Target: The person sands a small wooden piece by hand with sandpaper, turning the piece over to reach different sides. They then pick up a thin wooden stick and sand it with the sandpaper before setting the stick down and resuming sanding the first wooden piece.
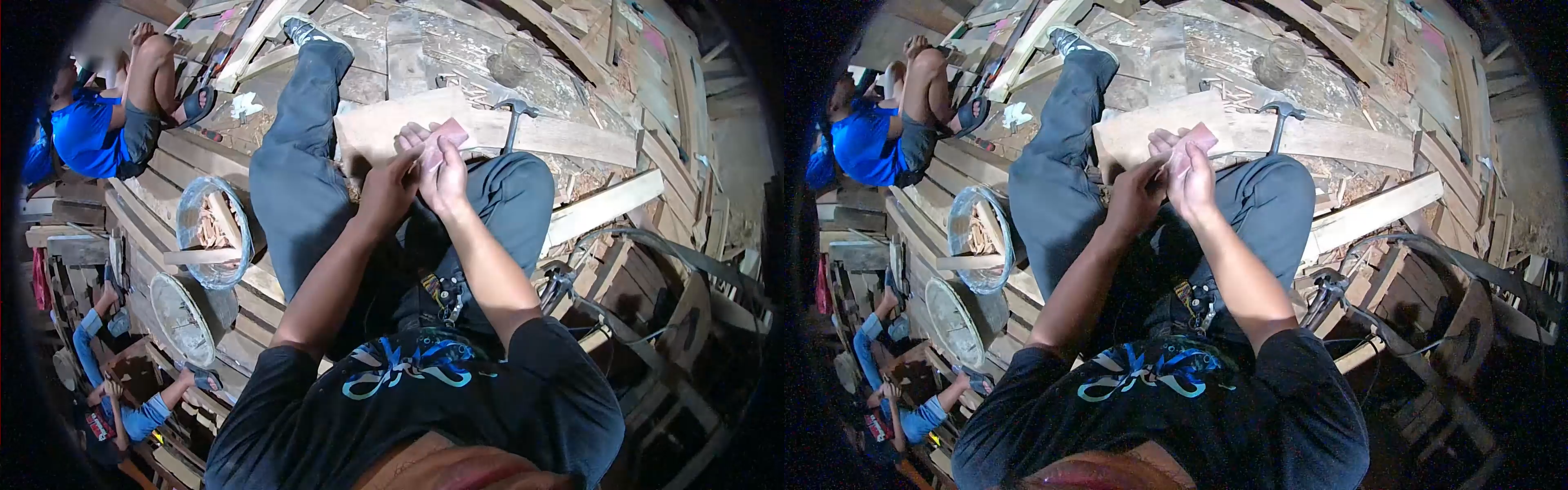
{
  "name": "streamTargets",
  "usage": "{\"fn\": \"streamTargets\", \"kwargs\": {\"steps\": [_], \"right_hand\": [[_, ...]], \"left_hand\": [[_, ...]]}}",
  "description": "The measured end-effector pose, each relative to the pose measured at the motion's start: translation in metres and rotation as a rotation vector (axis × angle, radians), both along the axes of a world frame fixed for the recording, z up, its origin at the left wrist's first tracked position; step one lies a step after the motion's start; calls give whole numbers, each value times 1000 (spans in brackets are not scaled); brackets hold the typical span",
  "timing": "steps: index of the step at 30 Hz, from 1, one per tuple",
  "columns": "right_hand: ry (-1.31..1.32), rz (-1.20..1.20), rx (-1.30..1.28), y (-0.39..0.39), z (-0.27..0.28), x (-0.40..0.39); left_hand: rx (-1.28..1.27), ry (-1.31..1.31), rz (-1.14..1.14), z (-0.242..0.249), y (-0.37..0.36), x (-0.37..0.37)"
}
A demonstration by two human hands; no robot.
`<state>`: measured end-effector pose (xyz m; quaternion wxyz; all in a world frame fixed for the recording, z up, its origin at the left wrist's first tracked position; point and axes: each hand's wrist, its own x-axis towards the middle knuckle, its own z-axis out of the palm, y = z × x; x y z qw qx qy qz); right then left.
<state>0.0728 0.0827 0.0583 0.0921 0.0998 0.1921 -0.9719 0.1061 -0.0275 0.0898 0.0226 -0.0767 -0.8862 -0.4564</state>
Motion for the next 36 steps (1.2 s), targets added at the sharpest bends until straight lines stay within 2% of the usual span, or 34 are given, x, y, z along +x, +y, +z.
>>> {"fn": "streamTargets", "kwargs": {"steps": [2, 3, 7, 10, 13, 14, 15, 16, 17, 18, 19, 21, 22, 24, 25, 26, 27, 28, 29, 30, 31, 32, 34, 35, 36], "right_hand": [[26, 9, -9, 2, -9, 0], [16, -6, -42, 2, -6, 0], [18, -25, -56, 3, -4, -3], [43, -37, -4, 4, -3, -6], [-13, -183, 163, 30, 12, -16], [28, -266, 289, 47, 28, -17], [85, -484, 372, 64, 34, -23], [140, -561, 255, 87, 60, -20], [373, -725, 380, 108, 86, -11], [572, -866, 442, 117, 138, 5], [560, -981, 289, 127, 180, 32], [940, -1294, 384, 160, 213, 62], [1133, -1368, 463, 174, 221, 66], [1025, -1154, 333, 171, 210, 63], [807, -1105, 463, 150, 201, 51], [660, -1017, 324, 133, 186, 36], [583, -817, 512, 121, 156, 16], [322, -692, 572, 103, 126, 6], [99, -418, 461, 97, 85, -2], [16, -283, 369, 80, 55, -7], [-72, -212, 230, 63, 32, -7], [-158, -138, 88, 45, 18, -6], [-284, 24, 86, 17, 11, 1], [-248, 54, 106, 14, -10, 3], [-221, 89, 167, 10, 4, 8]], "left_hand": [[-81, -71, -14, 7, -3, 4], [-13, -32, -14, 6, -3, 7], [-55, -13, -9, 8, -3, 6], [57, 62, 7, 3, -2, 2], [27, -30, 64, 19, -8, 4], [45, 13, 70, 12, -11, 4], [57, 69, 78, 4, -13, 2], [69, 116, 83, 0, -14, 2], [68, 87, 89, 1, -14, 4], [66, 60, 93, 2, -13, 4], [63, 27, 94, 4, -13, 5], [56, 13, 81, 11, -10, 4], [58, 10, 73, 13, -7, 3], [114, 48, 30, 4, -4, -1], [182, 90, 18, 1, -1, -2], [249, 129, 10, -1, -1, -1], [262, -5, 2, 8, -4, 4], [264, 6, 27, 10, -5, 6], [263, 19, 52, 10, -6, 7], [261, 30, 76, 12, -8, 9], [207, -71, 99, 23, -14, 11], [152, 13, 115, 22, -17, 10], [157, 13, 148, 19, -17, 9], [152, -28, 125, 10, -16, 10], [55, -80, 99, 26, -12, 13]]}}
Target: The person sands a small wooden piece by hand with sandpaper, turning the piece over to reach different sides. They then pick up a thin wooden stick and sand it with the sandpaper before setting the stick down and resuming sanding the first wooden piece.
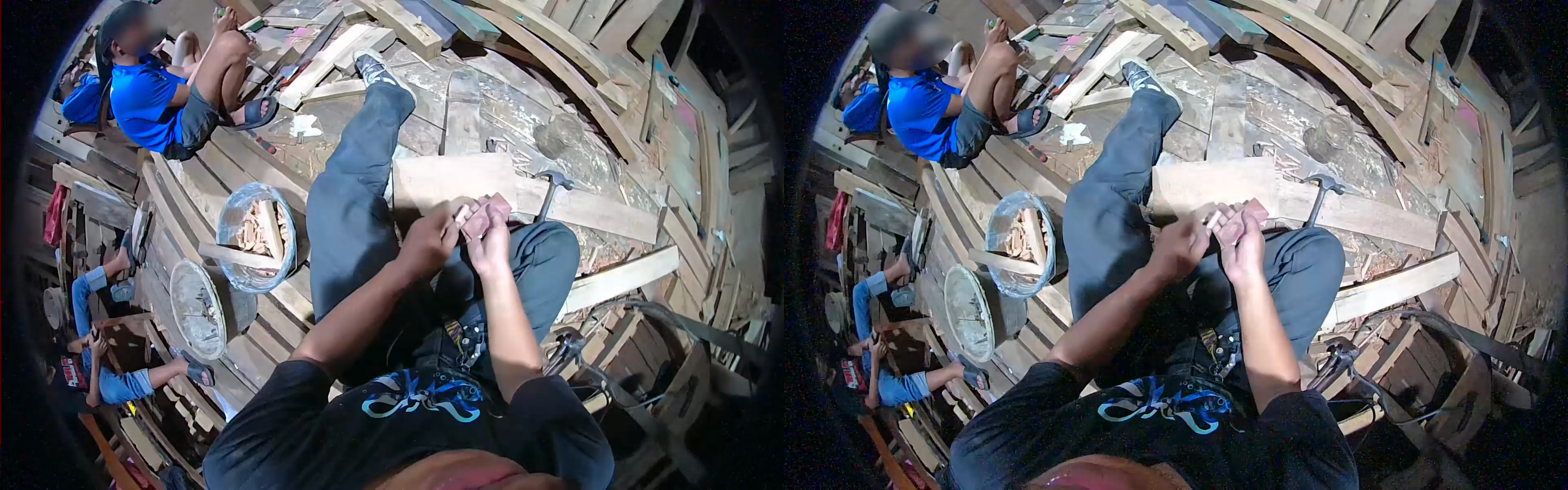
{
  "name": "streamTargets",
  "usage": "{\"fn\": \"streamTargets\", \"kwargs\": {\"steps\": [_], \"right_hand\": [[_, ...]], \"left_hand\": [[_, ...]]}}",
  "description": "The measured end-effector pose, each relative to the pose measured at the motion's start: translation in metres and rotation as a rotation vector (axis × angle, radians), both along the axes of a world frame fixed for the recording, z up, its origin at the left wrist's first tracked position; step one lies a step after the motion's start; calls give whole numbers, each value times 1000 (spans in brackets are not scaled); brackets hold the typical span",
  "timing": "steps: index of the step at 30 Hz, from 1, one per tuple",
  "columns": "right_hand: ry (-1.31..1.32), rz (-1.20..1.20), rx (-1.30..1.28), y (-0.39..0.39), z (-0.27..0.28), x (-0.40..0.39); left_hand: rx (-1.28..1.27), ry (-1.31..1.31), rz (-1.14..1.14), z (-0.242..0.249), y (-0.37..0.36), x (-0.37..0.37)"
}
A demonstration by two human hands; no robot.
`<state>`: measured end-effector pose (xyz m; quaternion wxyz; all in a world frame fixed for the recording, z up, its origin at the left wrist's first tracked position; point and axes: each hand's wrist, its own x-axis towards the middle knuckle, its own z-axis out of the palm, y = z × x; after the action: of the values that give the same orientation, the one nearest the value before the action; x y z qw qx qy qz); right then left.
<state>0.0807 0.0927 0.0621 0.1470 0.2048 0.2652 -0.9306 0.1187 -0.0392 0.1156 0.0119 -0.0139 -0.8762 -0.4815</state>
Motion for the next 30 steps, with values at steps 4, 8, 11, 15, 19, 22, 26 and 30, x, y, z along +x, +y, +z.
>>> {"fn": "streamTargets", "kwargs": {"steps": [4, 8, 11, 15, 19, 22, 26, 30], "right_hand": [[22, -21, -39, 5, 2, -4], [17, -148, -116, 9, -11, -10], [33, -96, -128, 1, -17, -7], [44, -154, -176, 3, -15, -14], [51, -109, -190, 3, -16, -11], [14, -127, -165, 0, -14, -10], [52, -148, -173, 2, -21, -13], [77, -127, -181, -1, -27, -8]], "left_hand": [[-44, 253, -177, -28, 11, -5], [-187, 207, -264, -25, 15, -3], [-148, 293, -202, -30, 17, -7], [-34, 232, -172, -29, 17, -4], [1, 225, -155, -33, 16, -9], [-49, 241, -161, -31, 17, -7], [-176, 197, -197, -22, 18, -4], [-152, 219, -213, -32, 17, -8]]}}
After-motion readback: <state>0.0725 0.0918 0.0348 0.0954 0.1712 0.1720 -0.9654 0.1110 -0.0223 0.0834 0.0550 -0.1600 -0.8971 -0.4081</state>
